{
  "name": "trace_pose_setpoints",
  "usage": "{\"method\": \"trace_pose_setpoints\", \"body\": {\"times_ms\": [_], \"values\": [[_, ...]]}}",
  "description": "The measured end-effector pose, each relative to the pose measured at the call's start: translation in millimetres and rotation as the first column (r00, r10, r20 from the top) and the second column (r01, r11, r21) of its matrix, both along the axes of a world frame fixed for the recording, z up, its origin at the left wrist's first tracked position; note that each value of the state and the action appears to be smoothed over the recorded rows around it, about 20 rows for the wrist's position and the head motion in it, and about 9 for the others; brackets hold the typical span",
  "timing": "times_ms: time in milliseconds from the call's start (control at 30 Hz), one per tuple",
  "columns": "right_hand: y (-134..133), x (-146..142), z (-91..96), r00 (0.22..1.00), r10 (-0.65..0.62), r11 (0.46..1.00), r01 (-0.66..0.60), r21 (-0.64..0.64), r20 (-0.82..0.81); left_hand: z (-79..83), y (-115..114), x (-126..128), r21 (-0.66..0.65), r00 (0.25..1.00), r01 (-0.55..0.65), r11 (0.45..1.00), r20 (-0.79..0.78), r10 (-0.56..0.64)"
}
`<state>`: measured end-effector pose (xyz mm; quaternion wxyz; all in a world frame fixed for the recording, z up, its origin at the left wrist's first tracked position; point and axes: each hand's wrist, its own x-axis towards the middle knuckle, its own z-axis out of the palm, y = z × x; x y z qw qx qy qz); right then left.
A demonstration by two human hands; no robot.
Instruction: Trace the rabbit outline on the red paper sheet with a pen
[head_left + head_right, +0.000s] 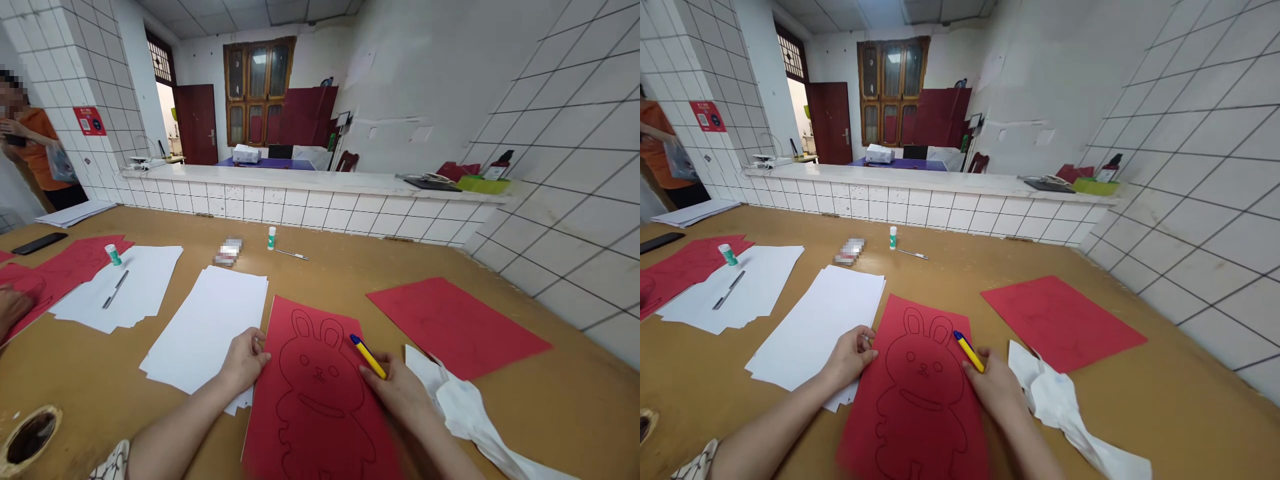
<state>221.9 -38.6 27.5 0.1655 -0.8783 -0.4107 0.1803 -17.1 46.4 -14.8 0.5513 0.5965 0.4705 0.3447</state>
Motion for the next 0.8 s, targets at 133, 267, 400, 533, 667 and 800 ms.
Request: {"method": "trace_pose_setpoints", "body": {"times_ms": [133,267,400,533,667,800], "values": [[-1.2,-11.8,10.4,0.996,0.003,0.993,0.008,-0.118,0.093,1.4,-1.0,-1.6,0.011,1.0,-0.003,1.0,-0.019,0.003],[-3.7,-23.8,23.2,0.991,0.028,0.98,-0.002,-0.197,0.132,0.3,-1.3,-2.3,0.029,0.999,0.001,1.0,-0.035,0.0],[-4.4,-28.5,28.6,0.986,0.033,0.98,0.0,-0.201,0.164,1.3,-2.0,-2.1,0.039,0.999,0.02,0.999,-0.05,-0.018],[-4.1,-27.5,28.8,0.988,0.051,0.978,-0.02,-0.207,0.146,4.2,-3.9,-1.0,0.047,0.998,0.02,0.999,-0.067,-0.017],[-4.3,-26.6,28.3,0.987,0.069,0.977,-0.037,-0.211,0.145,2.9,-4.1,-1.0,0.076,0.992,0.035,0.996,-0.127,-0.025],[-4.0,-27.3,28.2,0.986,0.064,0.978,-0.031,-0.207,0.152,2.0,-2.3,-2.9,0.159,0.953,0.119,0.98,-0.297,-0.068]]}}
